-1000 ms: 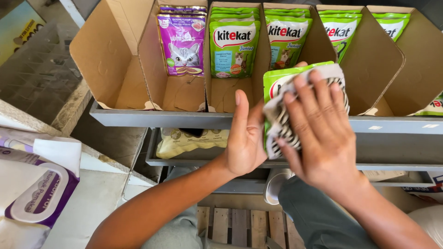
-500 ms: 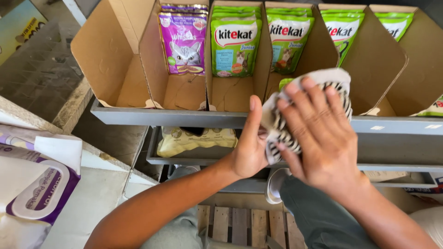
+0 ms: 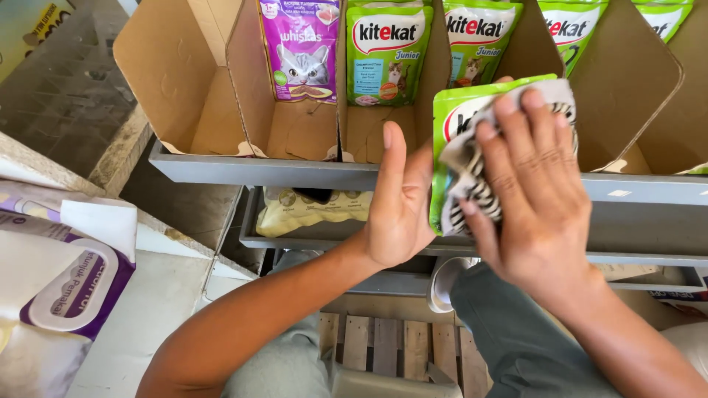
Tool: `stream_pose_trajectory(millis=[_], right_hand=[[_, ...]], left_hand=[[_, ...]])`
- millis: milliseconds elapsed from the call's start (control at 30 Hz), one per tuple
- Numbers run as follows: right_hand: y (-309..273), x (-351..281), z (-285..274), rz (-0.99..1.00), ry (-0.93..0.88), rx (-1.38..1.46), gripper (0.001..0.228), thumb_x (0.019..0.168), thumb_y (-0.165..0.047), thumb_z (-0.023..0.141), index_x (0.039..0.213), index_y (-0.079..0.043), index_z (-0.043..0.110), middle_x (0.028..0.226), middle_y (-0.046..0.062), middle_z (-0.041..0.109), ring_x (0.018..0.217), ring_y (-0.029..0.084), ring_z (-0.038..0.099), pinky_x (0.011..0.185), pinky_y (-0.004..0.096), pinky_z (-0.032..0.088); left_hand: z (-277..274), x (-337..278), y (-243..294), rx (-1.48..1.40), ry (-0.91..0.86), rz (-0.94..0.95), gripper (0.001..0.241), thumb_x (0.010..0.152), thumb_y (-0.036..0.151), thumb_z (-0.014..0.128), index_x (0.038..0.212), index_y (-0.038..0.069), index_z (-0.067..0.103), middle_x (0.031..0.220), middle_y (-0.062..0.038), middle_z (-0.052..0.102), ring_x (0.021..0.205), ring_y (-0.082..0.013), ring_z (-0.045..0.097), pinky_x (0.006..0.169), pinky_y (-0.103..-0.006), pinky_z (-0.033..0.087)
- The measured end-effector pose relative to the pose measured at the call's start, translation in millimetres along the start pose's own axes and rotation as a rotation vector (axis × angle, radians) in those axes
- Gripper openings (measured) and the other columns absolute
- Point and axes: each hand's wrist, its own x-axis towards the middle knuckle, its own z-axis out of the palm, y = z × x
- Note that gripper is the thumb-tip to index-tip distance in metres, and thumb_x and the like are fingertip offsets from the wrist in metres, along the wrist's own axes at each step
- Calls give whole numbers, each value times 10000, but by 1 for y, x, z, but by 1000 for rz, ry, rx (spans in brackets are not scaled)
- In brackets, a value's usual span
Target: Wiping individual cat food pouches with a cloth and placing them on a retail shelf.
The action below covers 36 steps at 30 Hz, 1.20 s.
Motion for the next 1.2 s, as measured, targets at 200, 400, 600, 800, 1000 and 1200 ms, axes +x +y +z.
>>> stream_pose_trajectory(millis=[200,400,600,800,1000,1200], right_hand=[[-2,4,-5,3,-15,21,593,890,-166,726,1392,126,603,1529,296,511,1488,485,416,1259,617,292],[-8,2,-8,-49,-8,-33,586,926,-225,680,1381,136,600,1513,334,506,1460,516,445,1243,610,303],[-6,2,-7,30,71,41,594,906,-34,716,1418,199,526,1548,380,421,1496,559,377,1263,674,318],[-11,5,-10,-69,-54,-12,618,877,-195,721,1384,135,596,1522,304,509,1463,493,451,1240,593,311],[-3,5,-9,63,52,17,622,924,-18,689,1451,230,471,1565,401,378,1505,566,348,1267,652,307],[-2,-2,-7,-8,-34,3,642,891,-182,756,1417,135,565,1542,296,490,1485,469,425,1267,622,271]], left_hand=[[-18,-4,-18,-97,-84,-33,796,1173,651,194,1650,56,423,1576,-75,558,1360,-162,598,1125,-310,502],[-12,-3,-11,-61,-79,8,780,1163,672,208,1559,78,522,1391,-42,660,1155,-123,622,911,-276,469],[-6,-1,-11,-20,-148,64,874,1166,691,121,1635,29,447,1525,-100,614,1313,-191,623,1125,-366,490],[-17,-8,-12,-155,-34,-66,774,1158,671,262,1604,75,476,1532,-40,576,1333,-140,586,1048,-286,492],[14,0,10,87,-22,-29,971,1038,701,103,1697,9,279,1644,-114,436,1412,-205,509,1201,-387,423],[-20,-6,-20,-133,-105,-12,785,1180,651,199,1624,59,459,1571,-69,566,1384,-169,588,1171,-332,477]])
